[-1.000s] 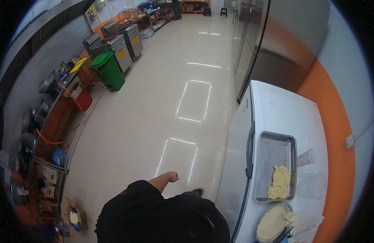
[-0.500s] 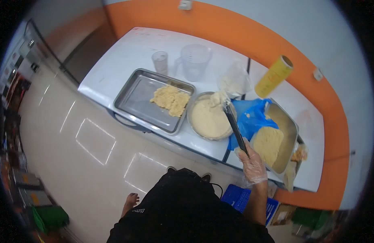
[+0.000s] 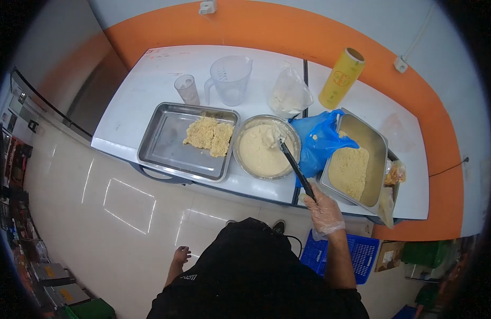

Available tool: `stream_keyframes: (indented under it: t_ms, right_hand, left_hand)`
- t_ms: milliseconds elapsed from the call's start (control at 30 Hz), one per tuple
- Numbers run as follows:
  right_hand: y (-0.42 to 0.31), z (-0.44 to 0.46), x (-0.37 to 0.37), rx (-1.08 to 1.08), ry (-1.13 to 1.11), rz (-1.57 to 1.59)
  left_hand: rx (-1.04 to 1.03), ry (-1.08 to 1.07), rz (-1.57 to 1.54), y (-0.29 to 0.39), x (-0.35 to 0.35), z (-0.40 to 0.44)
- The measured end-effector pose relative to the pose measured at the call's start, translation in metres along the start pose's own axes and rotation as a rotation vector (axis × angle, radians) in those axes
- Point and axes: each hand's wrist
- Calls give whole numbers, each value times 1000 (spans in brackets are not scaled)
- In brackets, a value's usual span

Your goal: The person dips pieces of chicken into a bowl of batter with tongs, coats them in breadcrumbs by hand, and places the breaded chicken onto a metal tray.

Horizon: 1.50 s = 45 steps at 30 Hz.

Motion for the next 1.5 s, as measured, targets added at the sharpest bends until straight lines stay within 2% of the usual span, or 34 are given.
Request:
stream_keyframes:
  t_ms: [233, 433, 633, 733, 933, 1033, 1233, 1333, 1500]
  right_hand:
    - [-13, -5, 1, 30, -5, -4]
    - [-10, -2, -8, 94, 83, 46]
    - [-19, 1, -3, -13, 26, 49]
    - [-13, 4, -7, 37, 88, 41]
    - [-16, 4, -8, -34, 38, 96]
    - [-13, 4, -13, 29, 105, 45]
    - [-18, 5, -10, -68, 44, 40]
    - [-7, 6, -15, -15, 84, 53]
    - [-16, 2, -9, -91, 50, 68]
  left_hand:
    - [30, -12, 63, 0, 1, 6]
    - [69, -15, 64, -11, 7, 5]
    - [84, -19, 73, -7, 11, 3]
    - [80, -29, 93, -8, 13, 1]
    - [77, -34, 96, -9, 16, 3]
    - [75, -18, 72, -2, 16, 3]
    - [69, -22, 50, -3, 18, 1]
    - [74, -27, 75, -11, 19, 2]
    - [93, -53, 54, -20, 18, 7]
Point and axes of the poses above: each hand's wrist, its own z-axis towards the middle knuckle, its own x-axis out of the back of the hand, y = z × x, and after that the axes turned 5 degrees about -y, right-handed
